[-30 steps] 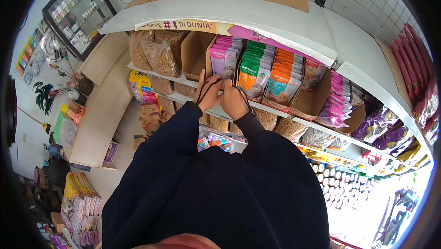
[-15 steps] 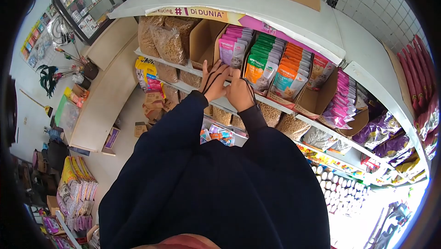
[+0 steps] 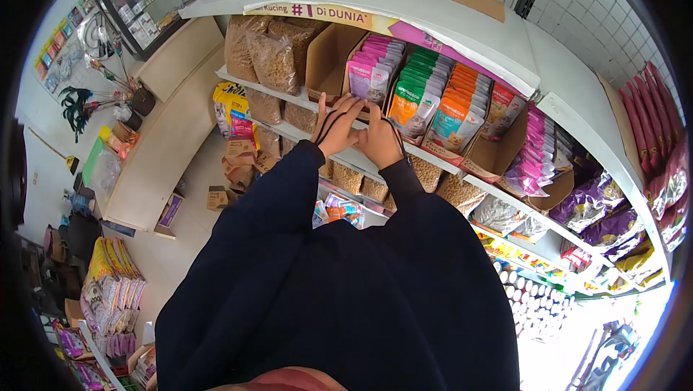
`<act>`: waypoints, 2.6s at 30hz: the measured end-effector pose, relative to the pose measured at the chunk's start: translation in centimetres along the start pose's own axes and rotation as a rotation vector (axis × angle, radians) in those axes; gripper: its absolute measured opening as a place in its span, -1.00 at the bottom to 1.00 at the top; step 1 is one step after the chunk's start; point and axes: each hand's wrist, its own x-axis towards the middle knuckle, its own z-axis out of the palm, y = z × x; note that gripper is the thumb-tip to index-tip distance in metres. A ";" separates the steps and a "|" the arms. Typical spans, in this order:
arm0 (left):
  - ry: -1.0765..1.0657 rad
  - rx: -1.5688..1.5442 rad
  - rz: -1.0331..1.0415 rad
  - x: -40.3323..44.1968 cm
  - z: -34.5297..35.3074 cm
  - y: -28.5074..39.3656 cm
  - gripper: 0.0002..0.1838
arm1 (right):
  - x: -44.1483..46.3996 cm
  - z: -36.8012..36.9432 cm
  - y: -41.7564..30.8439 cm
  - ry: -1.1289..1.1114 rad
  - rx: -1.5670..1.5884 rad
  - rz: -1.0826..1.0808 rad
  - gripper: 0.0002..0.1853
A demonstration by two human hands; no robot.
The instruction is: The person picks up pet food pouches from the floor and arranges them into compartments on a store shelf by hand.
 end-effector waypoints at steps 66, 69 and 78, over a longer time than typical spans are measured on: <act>-0.269 -0.683 -1.617 -72.3 36.0 -10.5 -0.73 | -39.7 62.7 15.4 -1.122 0.063 0.469 -0.60; -0.151 -0.727 -1.693 -70.7 36.9 -12.2 -0.73 | -41.7 64.9 16.8 -1.160 0.093 0.452 -0.52; 0.168 -1.449 -2.187 -69.2 39.8 -15.0 -0.48 | -45.4 66.9 14.9 -1.094 0.142 0.415 -0.42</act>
